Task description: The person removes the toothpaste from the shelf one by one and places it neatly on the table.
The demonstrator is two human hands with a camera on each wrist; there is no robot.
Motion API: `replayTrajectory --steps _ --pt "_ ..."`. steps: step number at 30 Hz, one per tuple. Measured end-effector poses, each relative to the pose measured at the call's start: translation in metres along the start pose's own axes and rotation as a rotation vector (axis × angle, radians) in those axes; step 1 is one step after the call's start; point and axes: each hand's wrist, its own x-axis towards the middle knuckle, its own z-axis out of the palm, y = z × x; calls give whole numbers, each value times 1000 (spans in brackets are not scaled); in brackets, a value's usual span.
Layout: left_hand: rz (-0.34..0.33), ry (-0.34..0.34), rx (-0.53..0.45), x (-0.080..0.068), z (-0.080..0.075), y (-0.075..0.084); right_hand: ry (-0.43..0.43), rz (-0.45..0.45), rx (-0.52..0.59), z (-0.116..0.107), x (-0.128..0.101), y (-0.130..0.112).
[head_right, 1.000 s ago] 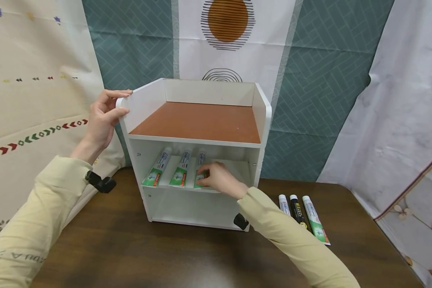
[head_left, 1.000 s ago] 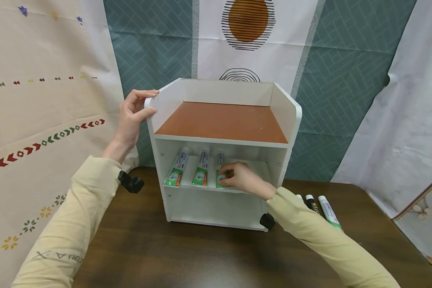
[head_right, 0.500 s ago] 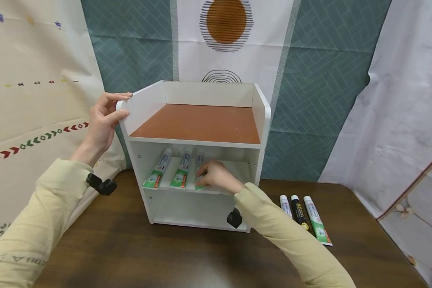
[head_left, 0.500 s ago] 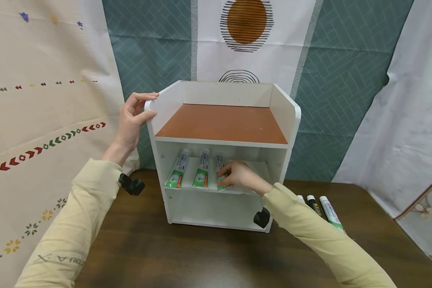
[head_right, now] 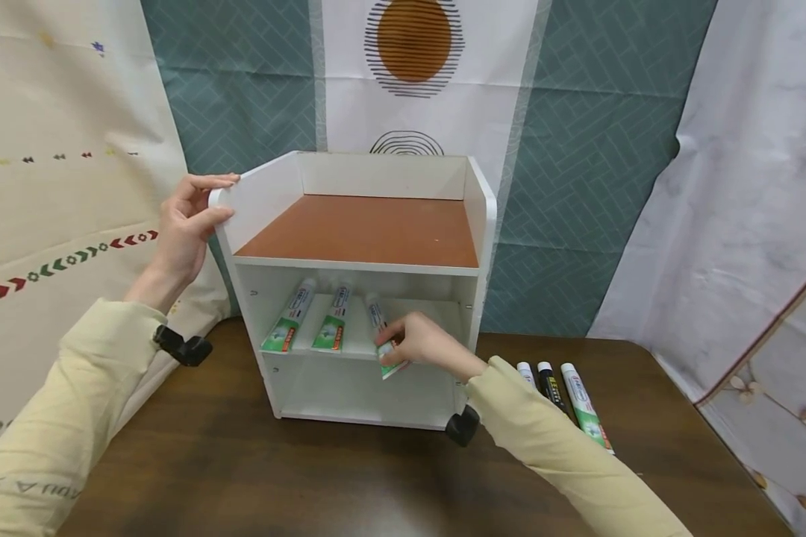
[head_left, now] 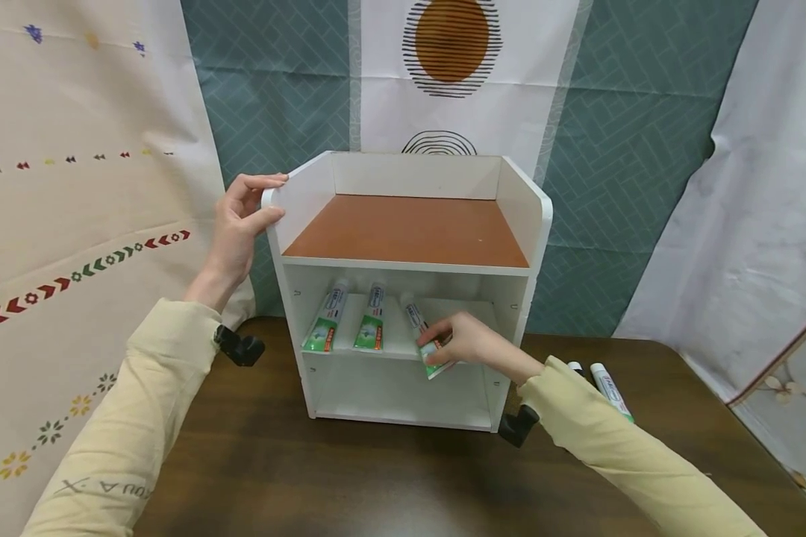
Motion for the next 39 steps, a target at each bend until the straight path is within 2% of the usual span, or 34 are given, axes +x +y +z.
replayTrajectory --steps 8,13,22,32,39 --pt "-8 1 -8 -3 1 0 -32 59 184 -11 -32 18" --pt "-1 4 -14 -3 0 1 -89 48 210 -24 -53 27" --pt "3 -3 -15 -1 1 2 -278 -51 263 -56 -79 54" --pt "-8 -7 -22 -1 2 2 -454 -212 218 -90 -100 94" --pt "-10 -8 -24 -1 2 3 -604 -250 292 -109 -106 125"
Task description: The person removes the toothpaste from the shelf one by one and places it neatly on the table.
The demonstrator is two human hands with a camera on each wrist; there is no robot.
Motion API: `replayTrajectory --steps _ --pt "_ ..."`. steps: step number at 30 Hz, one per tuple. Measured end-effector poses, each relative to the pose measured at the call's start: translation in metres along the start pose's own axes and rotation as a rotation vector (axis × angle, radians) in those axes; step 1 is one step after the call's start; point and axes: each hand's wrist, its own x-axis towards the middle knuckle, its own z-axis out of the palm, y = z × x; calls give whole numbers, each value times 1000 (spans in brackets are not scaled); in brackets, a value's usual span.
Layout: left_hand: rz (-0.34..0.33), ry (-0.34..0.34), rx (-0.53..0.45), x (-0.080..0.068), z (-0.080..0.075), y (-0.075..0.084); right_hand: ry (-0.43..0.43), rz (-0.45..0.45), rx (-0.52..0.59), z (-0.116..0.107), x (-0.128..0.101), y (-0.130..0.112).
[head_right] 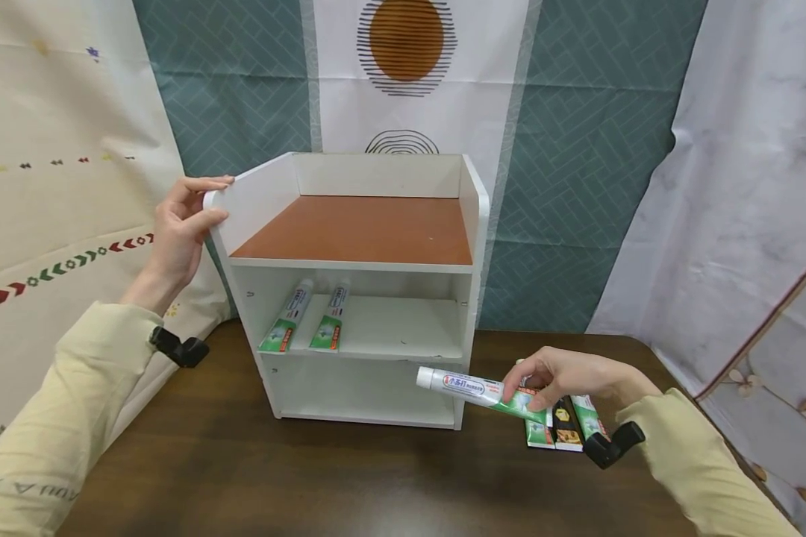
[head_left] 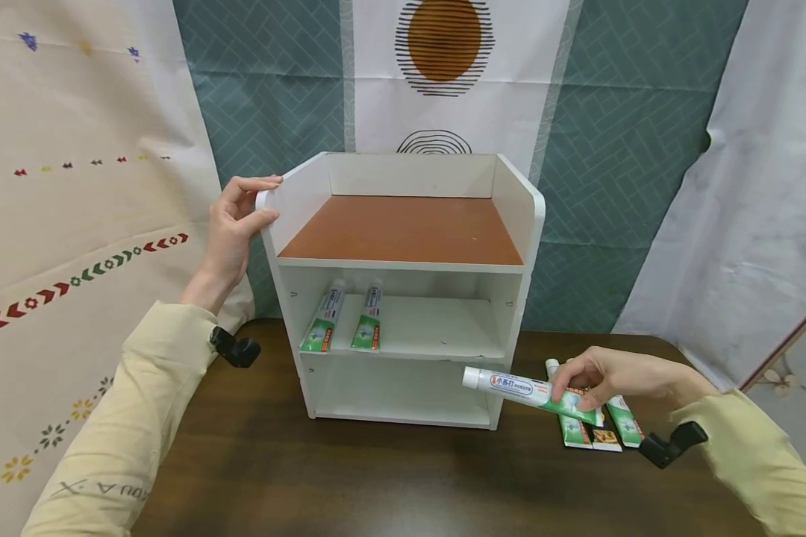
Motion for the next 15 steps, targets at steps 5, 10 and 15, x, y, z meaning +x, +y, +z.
replayTrajectory --steps 5,10,15 --pt "3 3 -1 1 1 1 -39 -31 -7 -7 -14 11" --pt "-1 3 4 2 1 1 -39 -101 -45 -10 -32 21" --pt "-2 8 13 1 -1 0 -23 -131 -39 -11 -49 34"
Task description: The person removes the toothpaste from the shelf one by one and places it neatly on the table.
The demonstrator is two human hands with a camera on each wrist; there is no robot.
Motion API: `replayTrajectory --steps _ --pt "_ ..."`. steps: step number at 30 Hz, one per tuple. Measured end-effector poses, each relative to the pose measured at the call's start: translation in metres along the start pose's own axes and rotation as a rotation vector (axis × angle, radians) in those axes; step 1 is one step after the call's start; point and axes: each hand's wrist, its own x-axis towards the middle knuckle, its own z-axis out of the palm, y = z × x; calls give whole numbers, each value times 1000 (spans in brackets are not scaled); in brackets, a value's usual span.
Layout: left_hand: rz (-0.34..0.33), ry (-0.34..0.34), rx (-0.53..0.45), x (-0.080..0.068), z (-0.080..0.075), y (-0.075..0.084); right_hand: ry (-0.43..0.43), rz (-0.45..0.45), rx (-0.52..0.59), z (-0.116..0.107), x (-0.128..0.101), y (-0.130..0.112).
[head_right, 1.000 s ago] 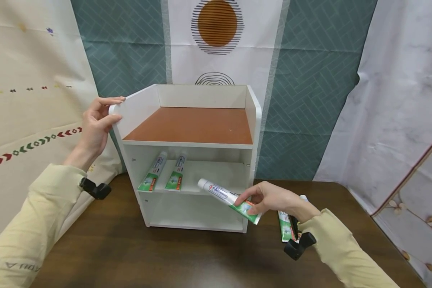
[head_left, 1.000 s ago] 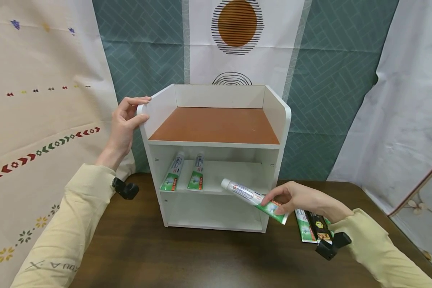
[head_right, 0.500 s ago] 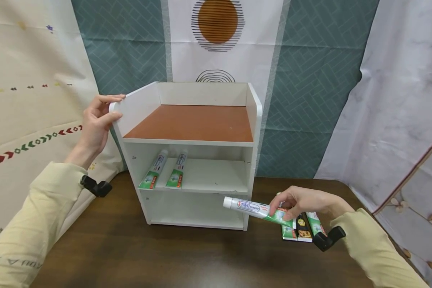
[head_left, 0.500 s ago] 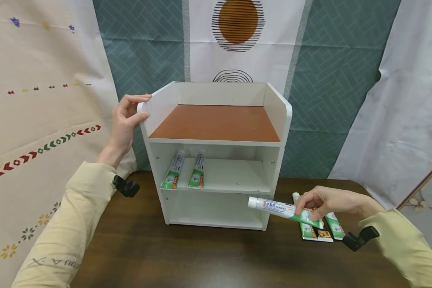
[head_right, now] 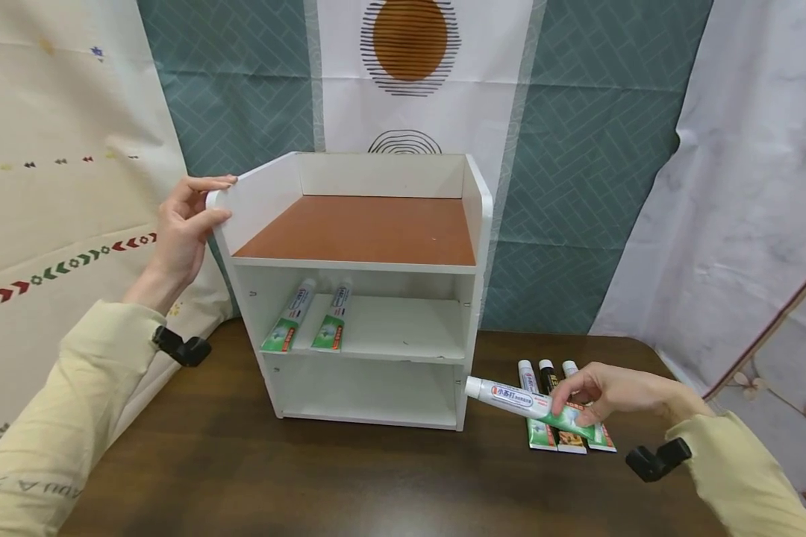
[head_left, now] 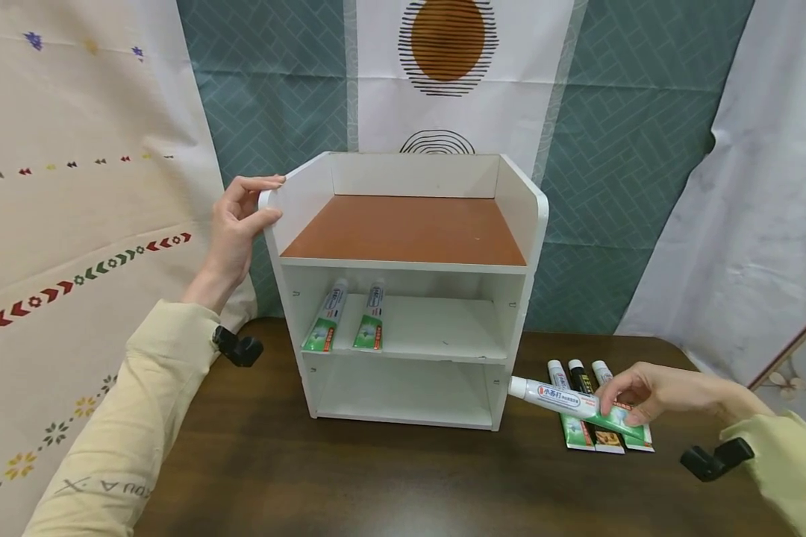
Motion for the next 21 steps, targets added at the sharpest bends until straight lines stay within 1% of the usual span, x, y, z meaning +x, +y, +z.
replayTrajectory --steps 5,8,12,17,21 --pt "7 -7 -14 0 1 0 47 47 57 1 -19 7" --pt "12 -6 -14 1 1 -1 72 38 77 1 -30 14" --pt "16 2 -3 1 1 -1 110 56 149 2 -43 25" --pt "10 3 0 0 0 -2 179 97 261 6 -54 42" --pt "10 7 6 -1 0 -2 258 114 288 10 -60 55"
